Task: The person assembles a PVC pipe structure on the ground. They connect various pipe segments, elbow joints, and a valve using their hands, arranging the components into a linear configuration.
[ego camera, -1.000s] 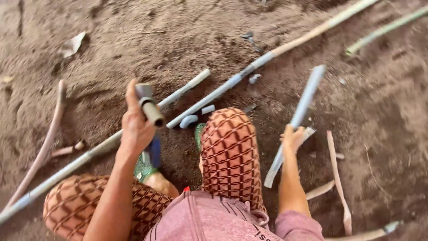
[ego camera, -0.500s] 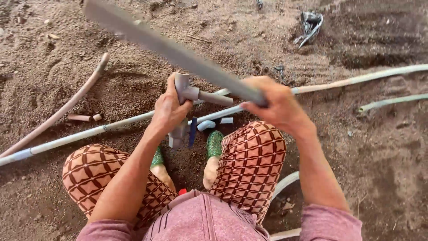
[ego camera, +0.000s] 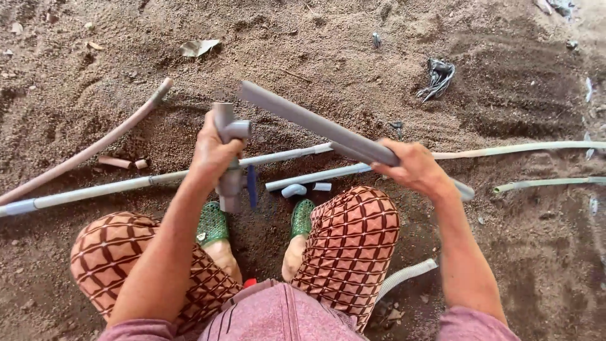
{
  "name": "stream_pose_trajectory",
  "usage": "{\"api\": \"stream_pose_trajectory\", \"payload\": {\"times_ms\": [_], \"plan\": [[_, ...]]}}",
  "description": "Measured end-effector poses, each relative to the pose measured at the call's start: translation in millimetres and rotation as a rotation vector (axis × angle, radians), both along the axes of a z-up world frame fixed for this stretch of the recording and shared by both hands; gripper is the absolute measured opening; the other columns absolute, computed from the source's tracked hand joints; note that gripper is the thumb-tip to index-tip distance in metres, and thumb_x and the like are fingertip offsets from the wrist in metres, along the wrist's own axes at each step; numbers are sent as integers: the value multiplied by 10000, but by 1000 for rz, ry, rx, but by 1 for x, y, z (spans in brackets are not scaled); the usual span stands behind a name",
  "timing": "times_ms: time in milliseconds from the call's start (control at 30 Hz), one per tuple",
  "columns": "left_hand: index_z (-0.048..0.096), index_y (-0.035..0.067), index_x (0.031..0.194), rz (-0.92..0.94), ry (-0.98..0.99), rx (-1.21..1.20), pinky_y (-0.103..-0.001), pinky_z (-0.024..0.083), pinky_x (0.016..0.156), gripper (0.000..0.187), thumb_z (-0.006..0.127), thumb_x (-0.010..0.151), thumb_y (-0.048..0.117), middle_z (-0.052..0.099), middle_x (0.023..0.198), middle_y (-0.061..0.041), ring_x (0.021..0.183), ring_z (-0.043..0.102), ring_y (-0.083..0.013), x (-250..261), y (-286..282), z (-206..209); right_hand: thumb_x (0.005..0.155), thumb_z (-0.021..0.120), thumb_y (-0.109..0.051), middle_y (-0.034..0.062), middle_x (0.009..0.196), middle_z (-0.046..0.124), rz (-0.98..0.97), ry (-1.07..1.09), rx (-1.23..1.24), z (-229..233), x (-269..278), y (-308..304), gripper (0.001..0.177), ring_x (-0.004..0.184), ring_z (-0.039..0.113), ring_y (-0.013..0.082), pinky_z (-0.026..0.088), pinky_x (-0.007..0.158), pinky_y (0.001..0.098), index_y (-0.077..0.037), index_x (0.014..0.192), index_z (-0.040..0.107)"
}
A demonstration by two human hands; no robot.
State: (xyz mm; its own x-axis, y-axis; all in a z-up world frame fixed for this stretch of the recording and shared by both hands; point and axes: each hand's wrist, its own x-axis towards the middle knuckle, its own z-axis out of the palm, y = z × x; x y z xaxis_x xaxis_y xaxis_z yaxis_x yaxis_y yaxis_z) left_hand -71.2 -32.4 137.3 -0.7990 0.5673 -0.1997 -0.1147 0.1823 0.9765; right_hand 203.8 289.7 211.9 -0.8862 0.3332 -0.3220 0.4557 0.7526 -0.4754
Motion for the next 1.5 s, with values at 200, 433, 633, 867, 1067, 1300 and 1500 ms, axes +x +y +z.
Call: {"api": "stream_pose_trajectory", "payload": {"times_ms": [200, 433, 633, 867, 1067, 1300, 1500], "plan": [[516, 79, 1263, 60, -175, 209, -336, 565, 544, 538, 702, 776, -55, 669, 857, -137, 599, 673, -192, -1, -5, -8, 900, 842, -374, 97, 1190, 761, -16, -26, 277, -53, 101, 55, 466, 1151, 735, 336, 575, 1044, 482, -205, 1316, 720], [587, 98, 1443, -219, -387, 343, -349, 619, 704, 644, 875, 867, 71, 702, 895, -121, 719, 699, -206, 16, -9, 33, 932, 836, -413, -57, 970, 738, -106, 231, 507, -62, 138, 42, 350, 990, 738, 183, 593, 941, 338, -332, 1262, 748], [539, 185, 1519, -340, -521, 265, -274, 568, 720, 573, 662, 1001, 400, 695, 909, -13, 747, 640, -109, 15, -15, 45, 970, 849, -165, 68, 977, 802, 99, 277, 666, -32, 133, 17, 417, 725, 756, 181, 670, 711, 359, -128, 1364, 715], [547, 172, 1492, -311, -431, 241, -232, 562, 613, 557, 642, 1006, 425, 668, 892, -14, 694, 630, -86, 23, -22, 60, 992, 827, -186, 30, 892, 776, 168, 239, 706, -26, 116, 2, 360, 671, 729, 146, 655, 653, 329, -144, 1332, 715], [533, 163, 1197, -287, -140, -57, -240, 491, 513, 347, 580, 1036, 467, 622, 828, -27, 638, 590, -93, 27, -26, 83, 1035, 807, -382, -15, 789, 720, 239, 236, 976, -7, 110, -5, 374, 570, 651, 100, 582, 533, 280, -150, 1321, 739], [509, 151, 1142, -249, -144, -129, -258, 524, 522, 357, 537, 1051, 495, 631, 871, -41, 636, 602, -115, 24, -28, 85, 1200, 732, -442, -119, 651, 534, 280, 231, 1399, 28, 113, -26, 215, 510, 416, 25, 341, 461, 190, -244, 1272, 776], [544, 145, 1093, -284, -149, -22, -223, 508, 496, 333, 538, 1062, 476, 636, 832, -29, 587, 580, -91, 27, -27, 75, 1135, 724, -519, -110, 671, 584, 267, 170, 1307, 31, 115, -29, 315, 536, 525, 39, 445, 496, 221, -235, 1263, 771]]}}
